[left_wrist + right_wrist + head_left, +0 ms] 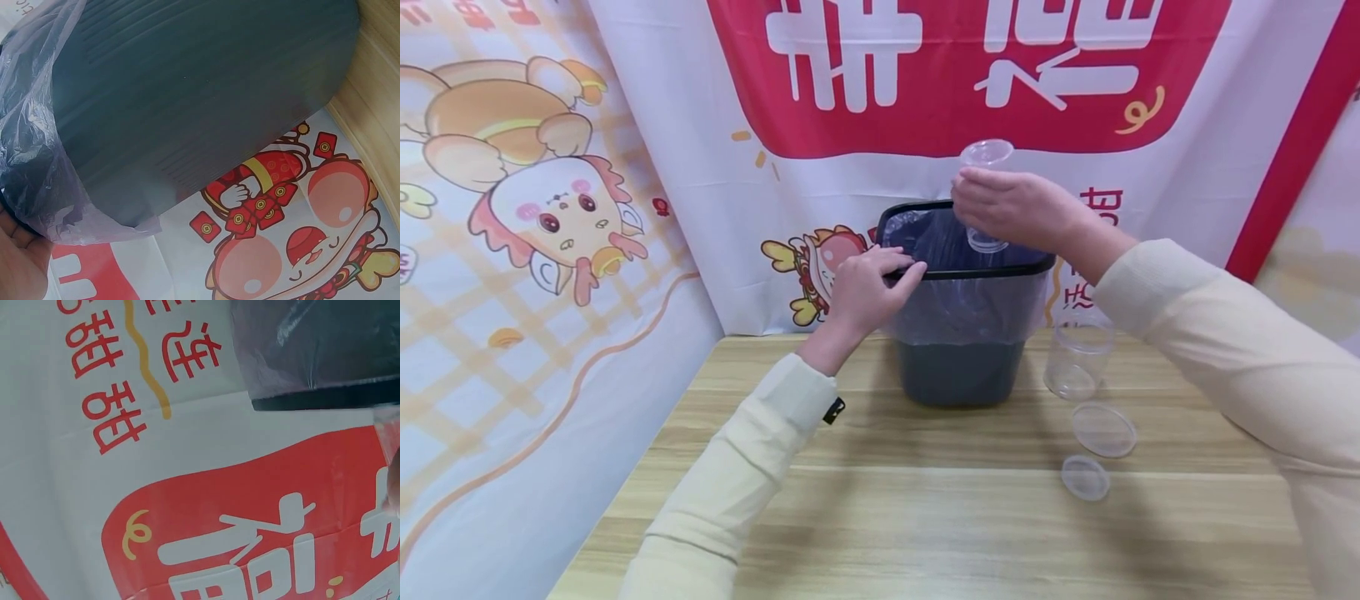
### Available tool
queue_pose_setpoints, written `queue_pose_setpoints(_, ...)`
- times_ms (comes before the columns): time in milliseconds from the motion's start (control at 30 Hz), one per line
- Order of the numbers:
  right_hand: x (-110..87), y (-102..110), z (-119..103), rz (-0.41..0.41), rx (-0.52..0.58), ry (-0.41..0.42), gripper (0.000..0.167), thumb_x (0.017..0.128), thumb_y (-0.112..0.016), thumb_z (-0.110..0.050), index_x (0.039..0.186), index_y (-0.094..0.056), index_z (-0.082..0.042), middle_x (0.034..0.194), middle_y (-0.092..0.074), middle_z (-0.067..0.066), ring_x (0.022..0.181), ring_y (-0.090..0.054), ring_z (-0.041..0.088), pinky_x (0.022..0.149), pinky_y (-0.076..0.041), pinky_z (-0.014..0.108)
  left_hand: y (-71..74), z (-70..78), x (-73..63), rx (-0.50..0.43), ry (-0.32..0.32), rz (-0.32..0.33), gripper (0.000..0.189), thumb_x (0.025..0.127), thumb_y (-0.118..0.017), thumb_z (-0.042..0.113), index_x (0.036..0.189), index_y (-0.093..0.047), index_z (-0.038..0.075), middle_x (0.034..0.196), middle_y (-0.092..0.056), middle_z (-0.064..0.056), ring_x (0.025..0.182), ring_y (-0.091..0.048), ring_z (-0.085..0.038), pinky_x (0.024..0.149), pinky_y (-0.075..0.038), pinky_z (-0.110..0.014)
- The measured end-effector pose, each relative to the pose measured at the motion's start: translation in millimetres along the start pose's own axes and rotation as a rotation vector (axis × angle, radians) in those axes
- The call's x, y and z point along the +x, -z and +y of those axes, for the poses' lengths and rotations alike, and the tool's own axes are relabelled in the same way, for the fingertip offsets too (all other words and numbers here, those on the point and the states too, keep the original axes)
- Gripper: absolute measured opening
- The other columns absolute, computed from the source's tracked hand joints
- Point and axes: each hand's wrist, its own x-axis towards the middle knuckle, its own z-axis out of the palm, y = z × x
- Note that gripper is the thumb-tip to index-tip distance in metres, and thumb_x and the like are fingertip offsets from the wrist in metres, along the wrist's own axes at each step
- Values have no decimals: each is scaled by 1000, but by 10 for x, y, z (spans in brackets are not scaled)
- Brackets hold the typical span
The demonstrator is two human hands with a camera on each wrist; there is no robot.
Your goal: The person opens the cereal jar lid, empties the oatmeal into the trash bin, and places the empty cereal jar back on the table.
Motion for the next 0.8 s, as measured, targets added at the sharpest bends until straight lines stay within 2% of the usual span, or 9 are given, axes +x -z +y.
queue_pose_setpoints(100, -9, 2, 7, 10, 0, -122, 88, 61, -86, -3, 139, -45, -4, 138, -43, 27, 133, -31, 42, 116, -9, 49, 0, -2, -3, -4, -9, 10, 30, 93, -63, 33, 101, -78, 8, 101, -73, -5, 104, -66, -17, 103, -41, -30)
queue_pose_setpoints(167, -4, -2, -4, 21, -11, -158, 85, 62, -85, -3, 137, -46, -3, 136, -44, 27, 131, -33, 42, 116, -11, 49, -3, -4, -2, -2, -15, 16, 30, 92, -63, 33, 100, -78, 8, 100, -73, -5, 103, -66, -17, 103, -41, -30)
queue_pose_setpoints(300, -7, -15, -55, 22, -44, -58, 86, 63, -85, -4, 139, -44, -4, 138, -43, 27, 132, -32, 43, 116, -9, 50, -18, -11, -3, 3, -21, 19, 30, 92, -63, 33, 100, -78, 8, 99, -73, -5, 103, -67, -17, 100, -43, -29)
queue_pose_setpoints(367, -11, -19, -65, 24, -45, -41, 87, 63, -85, -4, 139, -44, -4, 139, -42, 27, 133, -31, 43, 116, -9, 50, -19, -11, -6, 1, -19, 20, 30, 92, -63, 33, 100, -78, 8, 99, -73, -5, 103, -67, -17, 98, -45, -29)
queue_pose_setpoints(500, -27, -39, -43, 68, 13, -207, 82, 64, -85, -4, 136, -47, -1, 135, -46, 26, 131, -35, 40, 116, -13, 47, -19, -6, -11, -8, -9, 13, 31, 92, -63, 34, 102, -78, 9, 101, -73, -5, 103, -66, -18, 96, -47, -30)
queue_pose_setpoints(567, -30, -49, -23, 80, 33, -241, 81, 63, -86, -4, 134, -48, 0, 134, -47, 25, 130, -36, 39, 116, -14, 46, -18, -7, -12, -11, -3, 11, 31, 93, -63, 34, 102, -77, 9, 102, -73, -5, 103, -66, -17, 94, -48, -31)
queue_pose_setpoints(600, -31, -52, -20, 78, 32, -223, 81, 63, -86, -4, 135, -48, 0, 134, -47, 26, 130, -36, 39, 116, -14, 46, -18, -7, -10, -12, -4, 12, 31, 93, -63, 34, 102, -77, 9, 102, -73, -5, 104, -66, -17, 94, -48, -31)
queue_pose_setpoints(733, -28, -46, -27, 32, 7, -61, 86, 63, -86, -3, 139, -45, -4, 139, -43, 26, 133, -32, 42, 116, -10, 49, -19, -15, -7, -11, -9, 16, 30, 93, -63, 33, 101, -78, 9, 102, -73, -5, 103, -66, -18, 91, -50, -31)
queue_pose_setpoints(800, -30, -45, -27, 38, 8, -62, 86, 64, -85, -3, 140, -45, -4, 140, -43, 26, 133, -32, 41, 117, -10, 48, -15, -16, -6, -8, -12, 17, 30, 93, -63, 33, 101, -78, 9, 101, -73, -5, 103, -66, -18, 90, -51, -31)
